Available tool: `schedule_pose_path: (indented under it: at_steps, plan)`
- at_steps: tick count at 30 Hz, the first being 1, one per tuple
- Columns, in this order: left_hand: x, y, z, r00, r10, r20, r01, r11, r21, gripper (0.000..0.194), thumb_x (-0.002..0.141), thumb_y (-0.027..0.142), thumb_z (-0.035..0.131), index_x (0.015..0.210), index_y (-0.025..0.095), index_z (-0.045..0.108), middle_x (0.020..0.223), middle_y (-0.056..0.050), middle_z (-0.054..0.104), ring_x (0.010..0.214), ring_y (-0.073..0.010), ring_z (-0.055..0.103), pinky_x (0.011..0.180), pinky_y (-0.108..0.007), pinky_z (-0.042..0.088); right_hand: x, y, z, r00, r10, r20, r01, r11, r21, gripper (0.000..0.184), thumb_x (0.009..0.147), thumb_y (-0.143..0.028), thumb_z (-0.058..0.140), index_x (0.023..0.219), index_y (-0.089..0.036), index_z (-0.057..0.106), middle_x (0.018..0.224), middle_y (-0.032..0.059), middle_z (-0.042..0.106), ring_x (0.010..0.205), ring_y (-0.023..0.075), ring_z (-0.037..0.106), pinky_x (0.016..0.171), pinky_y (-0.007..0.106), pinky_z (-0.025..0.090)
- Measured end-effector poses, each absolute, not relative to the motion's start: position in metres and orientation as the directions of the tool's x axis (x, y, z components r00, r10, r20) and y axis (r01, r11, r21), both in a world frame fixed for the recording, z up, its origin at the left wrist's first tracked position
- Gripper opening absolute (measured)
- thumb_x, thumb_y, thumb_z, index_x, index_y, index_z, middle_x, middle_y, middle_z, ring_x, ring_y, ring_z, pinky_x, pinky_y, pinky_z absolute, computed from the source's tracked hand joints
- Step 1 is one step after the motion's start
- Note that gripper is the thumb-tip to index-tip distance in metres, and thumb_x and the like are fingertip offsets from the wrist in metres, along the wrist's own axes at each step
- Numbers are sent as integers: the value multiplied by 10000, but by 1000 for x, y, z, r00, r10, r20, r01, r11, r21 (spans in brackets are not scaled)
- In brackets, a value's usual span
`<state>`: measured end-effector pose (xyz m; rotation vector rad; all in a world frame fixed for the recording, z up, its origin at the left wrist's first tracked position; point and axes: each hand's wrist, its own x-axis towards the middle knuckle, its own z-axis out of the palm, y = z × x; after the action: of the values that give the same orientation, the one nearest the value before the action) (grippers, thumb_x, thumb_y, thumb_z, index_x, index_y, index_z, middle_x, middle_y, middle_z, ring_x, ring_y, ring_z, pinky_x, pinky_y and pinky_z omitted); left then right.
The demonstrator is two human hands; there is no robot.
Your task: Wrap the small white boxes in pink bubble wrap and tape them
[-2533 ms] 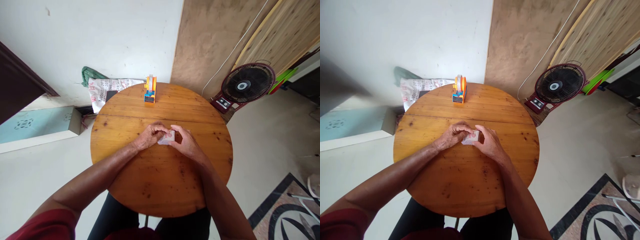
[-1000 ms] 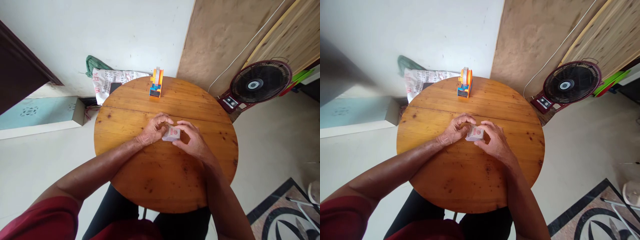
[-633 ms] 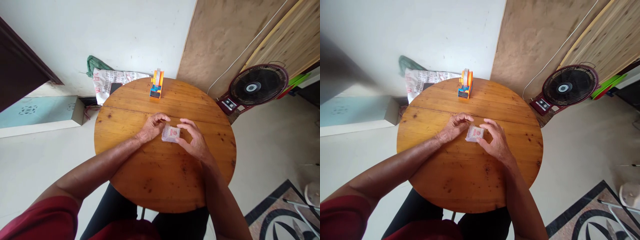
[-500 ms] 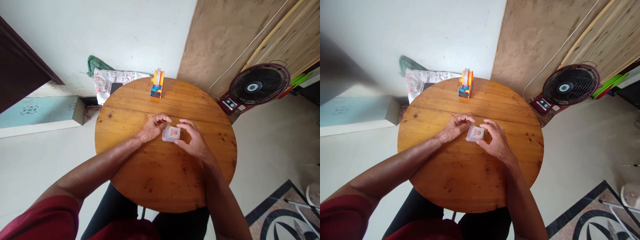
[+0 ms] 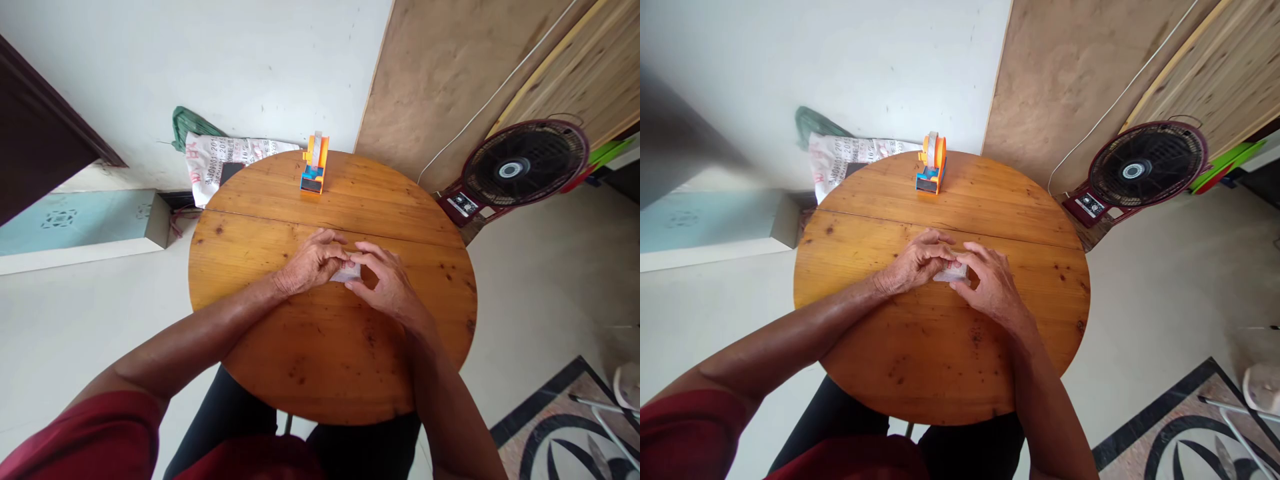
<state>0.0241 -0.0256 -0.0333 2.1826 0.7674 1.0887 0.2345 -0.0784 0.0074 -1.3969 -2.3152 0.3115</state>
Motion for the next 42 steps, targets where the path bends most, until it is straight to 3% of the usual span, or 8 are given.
schedule_pose_path:
  at_steps: [4,9,12,19,26,35,42]
  plan:
    - [23,-24,-32,472,718,511,164,-642,749,210,875,200,594,949,203,790,1194,-121,645,1180,-272,599,1000,-465,493,237,-78,12,-369,901,227,719,431,-545,419,806,-339,725,1210,-265,641,1423,119,589,1335,326,547,1104,560,404]
    - [20,-19,-26,259,899,354,-8,-364,931,269,812,201,643,1063,200,740,1131,-67,692,1079,-204,636,948,-342,518,244,-77,17,-284,932,225,636,359,-683,503,813,-372,718,1290,-307,571,1458,76,565,1368,280,525,1162,518,392]
    - [22,-17,-27,228,952,203,-69,-192,979,223,780,223,684,992,180,737,1001,-47,708,949,-180,649,866,-307,530,244,-77,14,-286,948,138,662,300,-687,630,789,-368,738,1379,-325,518,1459,80,565,1349,286,540,1161,536,393]
    - [27,-19,-35,349,930,118,-109,-85,990,319,732,273,776,1023,159,709,883,-31,670,813,-155,617,779,-299,518,240,-76,5,-298,952,68,700,266,-663,773,769,-341,744,1481,-323,443,1466,84,558,1343,302,536,1132,547,417]
    - [28,-21,-36,412,911,29,-151,37,988,404,705,250,801,1073,156,665,946,-30,673,786,-123,614,711,-253,505,237,-73,3,-308,945,112,711,306,-633,706,775,-305,724,1438,-301,481,1398,91,622,1299,300,575,1112,550,421]
    - [34,-22,-37,470,883,-6,-258,144,955,439,705,264,825,1074,179,604,820,35,618,663,-85,601,590,-206,464,235,-69,-5,-289,939,188,744,344,-572,588,768,-304,715,1338,-283,568,1256,87,707,1173,303,656,1035,527,475]
    - [31,-20,-37,496,868,13,-265,137,955,508,698,305,851,1122,181,600,830,26,611,670,-84,589,606,-208,461,233,-75,4,-315,923,218,722,383,-576,565,787,-297,706,1334,-284,566,1364,92,636,1284,286,587,1092,517,445]
